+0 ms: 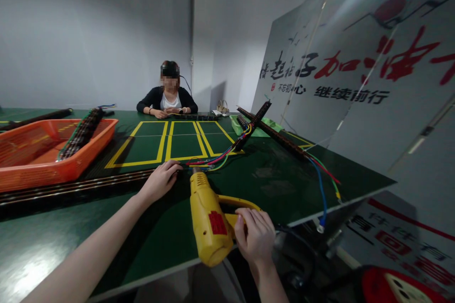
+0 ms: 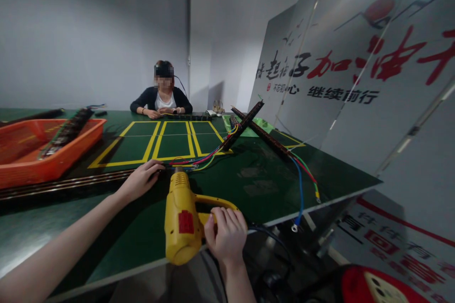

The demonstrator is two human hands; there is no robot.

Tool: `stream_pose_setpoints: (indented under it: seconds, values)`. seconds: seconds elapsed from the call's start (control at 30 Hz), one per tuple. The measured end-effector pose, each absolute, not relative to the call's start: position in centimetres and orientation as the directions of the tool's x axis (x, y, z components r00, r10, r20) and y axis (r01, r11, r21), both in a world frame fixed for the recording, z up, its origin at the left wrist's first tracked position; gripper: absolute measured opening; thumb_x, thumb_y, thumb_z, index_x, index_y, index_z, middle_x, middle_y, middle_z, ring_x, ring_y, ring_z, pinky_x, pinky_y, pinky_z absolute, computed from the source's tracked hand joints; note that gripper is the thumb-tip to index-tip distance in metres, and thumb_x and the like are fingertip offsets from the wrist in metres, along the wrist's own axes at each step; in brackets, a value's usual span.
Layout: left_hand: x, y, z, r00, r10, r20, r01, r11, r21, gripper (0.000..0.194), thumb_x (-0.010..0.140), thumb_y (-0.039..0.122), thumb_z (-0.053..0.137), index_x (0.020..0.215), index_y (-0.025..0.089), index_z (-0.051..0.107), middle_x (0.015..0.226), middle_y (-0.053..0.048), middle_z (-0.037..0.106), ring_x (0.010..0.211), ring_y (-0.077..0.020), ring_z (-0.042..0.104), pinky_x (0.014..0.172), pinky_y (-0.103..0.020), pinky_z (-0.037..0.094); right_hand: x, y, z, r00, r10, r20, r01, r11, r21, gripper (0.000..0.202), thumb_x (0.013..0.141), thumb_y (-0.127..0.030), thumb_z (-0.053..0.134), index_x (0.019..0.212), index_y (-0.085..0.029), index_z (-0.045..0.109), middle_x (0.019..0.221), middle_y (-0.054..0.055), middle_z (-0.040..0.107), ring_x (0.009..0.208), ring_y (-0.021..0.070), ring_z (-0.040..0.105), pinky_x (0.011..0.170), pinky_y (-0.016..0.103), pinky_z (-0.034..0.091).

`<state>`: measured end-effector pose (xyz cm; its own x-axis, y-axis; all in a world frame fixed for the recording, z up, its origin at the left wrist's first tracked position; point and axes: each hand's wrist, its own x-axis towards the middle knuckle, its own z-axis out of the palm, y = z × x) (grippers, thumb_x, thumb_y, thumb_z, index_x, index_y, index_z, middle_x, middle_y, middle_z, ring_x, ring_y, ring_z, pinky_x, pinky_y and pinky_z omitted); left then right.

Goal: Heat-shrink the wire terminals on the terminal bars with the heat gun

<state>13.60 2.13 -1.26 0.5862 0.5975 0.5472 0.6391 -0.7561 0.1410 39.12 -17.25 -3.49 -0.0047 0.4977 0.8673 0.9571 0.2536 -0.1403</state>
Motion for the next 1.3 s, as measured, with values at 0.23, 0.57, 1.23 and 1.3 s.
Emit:
stream_pose_setpoints:
  seconds: [0.23, 0.57, 1.23, 1.3]
  values:
    - [13.9, 1.7, -1.0, 0.552, 0.585, 0.594, 0.661, -0.741, 0.115, 0.019, 0.089, 0.028, 0.04, 0.099, 0.023, 0.056, 0.109, -0.007, 0.055, 0.099, -0.0203, 0.056, 0.086, -0.036, 0.048, 42.0, -17.7, -3.1, -0.026, 0.47, 0.882, 0.964, 0.244, -0.102, 0.021, 0.089, -0.02, 0.04, 0.079, -0.018, 0.059, 0.07, 0.0, 0.065, 0.066, 0.0119, 0.058, 0.068, 0.027, 0.037]
    - [14.5, 1.3, -1.1, 0.537, 0.558, 0.633, 0.722, -0.692, -0.003, 0.019, 0.093, 0.028, 0.037, 0.094, 0.022, 0.056, 0.103, -0.006, 0.061, 0.095, -0.0215, 0.058, 0.084, -0.037, 0.042, 42.9, -17.8, -2.9, -0.026, 0.48, 0.877, 0.973, 0.214, -0.088, 0.022, 0.089, -0.021, 0.04, 0.078, -0.019, 0.059, 0.069, 0.0, 0.065, 0.065, 0.0123, 0.058, 0.066, 0.027, 0.037]
    - [14.4, 1.5, -1.2, 0.559, 0.584, 0.588, 0.717, -0.697, 0.011, 0.015, 0.093, 0.03, 0.038, 0.091, 0.021, 0.05, 0.107, -0.005, 0.06, 0.099, -0.0204, 0.057, 0.086, -0.036, 0.042, 38.9, -18.3, -3.5, 0.0, 0.493, 0.87, 0.944, 0.287, -0.163, 0.019, 0.089, -0.022, 0.04, 0.079, -0.021, 0.056, 0.068, 0.0, 0.062, 0.064, 0.013, 0.055, 0.068, 0.029, 0.035]
    - [14.3, 1.5, -1.2, 0.556, 0.595, 0.58, 0.714, -0.7, 0.033, 0.013, 0.092, 0.029, 0.039, 0.092, 0.021, 0.05, 0.107, -0.005, 0.059, 0.098, -0.0201, 0.057, 0.087, -0.035, 0.042, 38.1, -18.1, -3.6, 0.002, 0.491, 0.871, 0.936, 0.305, -0.174, 0.021, 0.089, -0.023, 0.038, 0.079, -0.02, 0.056, 0.067, 0.0, 0.061, 0.064, 0.0131, 0.055, 0.069, 0.029, 0.035]
